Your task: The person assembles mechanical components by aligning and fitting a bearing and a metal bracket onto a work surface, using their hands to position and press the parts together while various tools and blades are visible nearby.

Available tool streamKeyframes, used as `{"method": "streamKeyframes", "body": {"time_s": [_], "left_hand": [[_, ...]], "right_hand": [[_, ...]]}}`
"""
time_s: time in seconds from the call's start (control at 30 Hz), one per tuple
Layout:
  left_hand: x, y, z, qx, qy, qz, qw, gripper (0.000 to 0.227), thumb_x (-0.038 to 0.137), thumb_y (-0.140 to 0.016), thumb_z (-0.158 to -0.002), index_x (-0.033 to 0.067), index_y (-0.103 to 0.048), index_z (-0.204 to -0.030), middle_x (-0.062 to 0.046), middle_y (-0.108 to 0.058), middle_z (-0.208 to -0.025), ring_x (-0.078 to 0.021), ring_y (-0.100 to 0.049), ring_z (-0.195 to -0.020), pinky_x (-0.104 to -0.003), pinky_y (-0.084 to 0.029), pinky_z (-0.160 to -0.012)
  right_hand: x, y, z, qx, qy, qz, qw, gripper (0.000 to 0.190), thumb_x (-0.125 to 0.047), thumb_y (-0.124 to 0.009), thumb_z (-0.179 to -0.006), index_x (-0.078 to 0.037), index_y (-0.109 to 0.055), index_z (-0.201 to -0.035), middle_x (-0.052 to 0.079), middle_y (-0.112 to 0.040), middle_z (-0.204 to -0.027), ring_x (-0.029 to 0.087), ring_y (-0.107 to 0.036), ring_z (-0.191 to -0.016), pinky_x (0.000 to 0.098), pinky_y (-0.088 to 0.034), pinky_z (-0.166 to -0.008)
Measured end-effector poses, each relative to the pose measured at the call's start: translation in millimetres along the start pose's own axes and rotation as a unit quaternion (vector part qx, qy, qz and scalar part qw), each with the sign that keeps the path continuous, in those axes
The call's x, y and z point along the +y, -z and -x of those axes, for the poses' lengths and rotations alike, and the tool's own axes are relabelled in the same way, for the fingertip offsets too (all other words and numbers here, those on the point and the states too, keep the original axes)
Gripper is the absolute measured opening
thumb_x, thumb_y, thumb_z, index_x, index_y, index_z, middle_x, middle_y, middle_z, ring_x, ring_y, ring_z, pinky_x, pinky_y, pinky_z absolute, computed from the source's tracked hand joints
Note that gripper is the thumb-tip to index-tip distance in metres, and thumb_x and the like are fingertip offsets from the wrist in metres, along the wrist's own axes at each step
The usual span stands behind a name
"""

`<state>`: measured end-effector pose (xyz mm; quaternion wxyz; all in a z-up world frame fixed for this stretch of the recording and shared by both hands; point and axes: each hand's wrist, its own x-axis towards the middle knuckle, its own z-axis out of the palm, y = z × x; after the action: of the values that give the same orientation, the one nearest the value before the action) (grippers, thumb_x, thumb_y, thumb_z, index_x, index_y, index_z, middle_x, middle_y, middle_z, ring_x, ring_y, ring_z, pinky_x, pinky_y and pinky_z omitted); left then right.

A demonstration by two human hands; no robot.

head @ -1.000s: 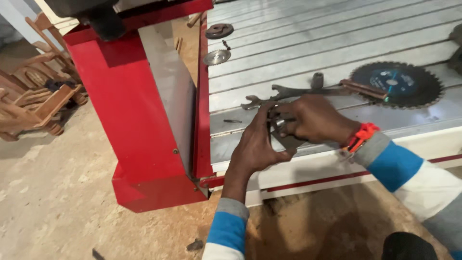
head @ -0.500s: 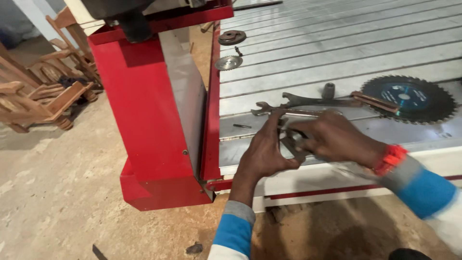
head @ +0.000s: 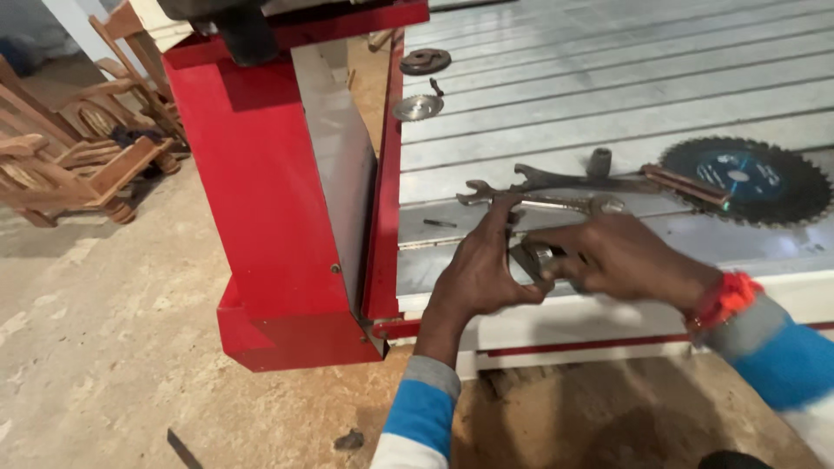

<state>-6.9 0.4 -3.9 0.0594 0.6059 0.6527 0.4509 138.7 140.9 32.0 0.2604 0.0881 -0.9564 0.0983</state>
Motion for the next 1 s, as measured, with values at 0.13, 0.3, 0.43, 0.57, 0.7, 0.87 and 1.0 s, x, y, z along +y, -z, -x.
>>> {"method": "streamKeyframes", "body": {"time_s": [0.13, 0.3, 0.43, 0.57, 0.7, 0.87, 1.0], "left_hand": [[-2, -2, 3, -0.005, 0.02, -0.009, 1.0, 0.119, 0.023, -0.091, -0.053, 0.0098, -0.032, -0.155, -0.022, -0.059, -0.141, -0.0398, -0.061, -0.127, -0.044, -0.054, -0.104], [-4, -2, 2, 0.011, -0.007, 0.006, 1.0, 0.119, 0.025, -0.093, -0.053, 0.0075, -0.031, -0.153, -0.024, -0.057, -0.141, -0.0391, -0.06, -0.129, -0.044, -0.052, -0.106], [0, 0, 4, -0.007, 0.014, 0.045, 0.999, 0.111, 0.024, -0.09, -0.057, 0.0105, -0.037, -0.154, -0.022, -0.061, -0.139, -0.0376, -0.063, -0.128, -0.043, -0.054, -0.106], [2, 0, 5, 0.005, 0.01, 0.016, 1.0, 0.112, 0.026, -0.09, -0.058, 0.01, -0.034, -0.154, -0.022, -0.06, -0.141, -0.0385, -0.061, -0.129, -0.044, -0.053, -0.106], [2, 1, 4, 0.006, 0.017, 0.02, 1.0, 0.117, 0.029, -0.092, -0.054, 0.0089, -0.033, -0.152, -0.024, -0.058, -0.141, -0.0383, -0.061, -0.13, -0.045, -0.052, -0.105], [2, 1, 6, -0.001, 0.026, 0.018, 0.999, 0.112, 0.03, -0.091, -0.056, 0.0089, -0.036, -0.151, -0.025, -0.061, -0.138, -0.0387, -0.061, -0.129, -0.045, -0.052, -0.106], [-2, 1, 4, -0.011, 0.041, -0.016, 0.999, 0.112, 0.034, -0.092, -0.055, 0.0072, -0.037, -0.149, -0.025, -0.062, -0.134, -0.0398, -0.063, -0.124, -0.045, -0.052, -0.104]], "right_hand": [[2, -12, -9, -0.075, -0.168, -0.001, 0.983, 0.043, -0.029, -0.07, -0.084, -0.017, -0.071, -0.125, 0.017, -0.074, -0.078, 0.038, -0.072, -0.073, 0.0502, -0.054, -0.068], [0, -5, 9, -0.094, -0.149, -0.003, 0.984, 0.047, -0.028, -0.07, -0.081, -0.017, -0.073, -0.126, 0.016, -0.075, -0.079, 0.038, -0.072, -0.073, 0.0507, -0.054, -0.068], [5, -10, -4, -0.07, -0.146, 0.011, 0.987, 0.042, -0.03, -0.071, -0.082, -0.017, -0.072, -0.122, 0.016, -0.076, -0.079, 0.037, -0.073, -0.074, 0.0496, -0.055, -0.069], [1, -10, -12, -0.078, -0.16, -0.02, 0.984, 0.042, -0.028, -0.068, -0.087, -0.017, -0.069, -0.127, 0.015, -0.076, -0.083, 0.037, -0.073, -0.075, 0.049, -0.055, -0.068], [0, 4, 7, -0.125, -0.141, 0.024, 0.982, 0.052, -0.028, -0.072, -0.081, -0.021, -0.07, -0.132, 0.019, -0.072, -0.076, 0.039, -0.07, -0.069, 0.0508, -0.051, -0.064], [33, -14, 24, -0.042, -0.345, -0.331, 0.877, 0.036, -0.026, -0.066, -0.096, -0.008, -0.076, -0.126, 0.005, -0.061, -0.064, 0.013, -0.045, -0.051, 0.0339, -0.036, -0.048], [64, -31, 34, 0.071, -0.393, -0.493, 0.772, 0.035, -0.022, -0.06, -0.096, -0.003, -0.07, -0.124, -0.004, -0.069, -0.079, 0.008, -0.049, -0.055, 0.0271, -0.041, -0.052]]}}
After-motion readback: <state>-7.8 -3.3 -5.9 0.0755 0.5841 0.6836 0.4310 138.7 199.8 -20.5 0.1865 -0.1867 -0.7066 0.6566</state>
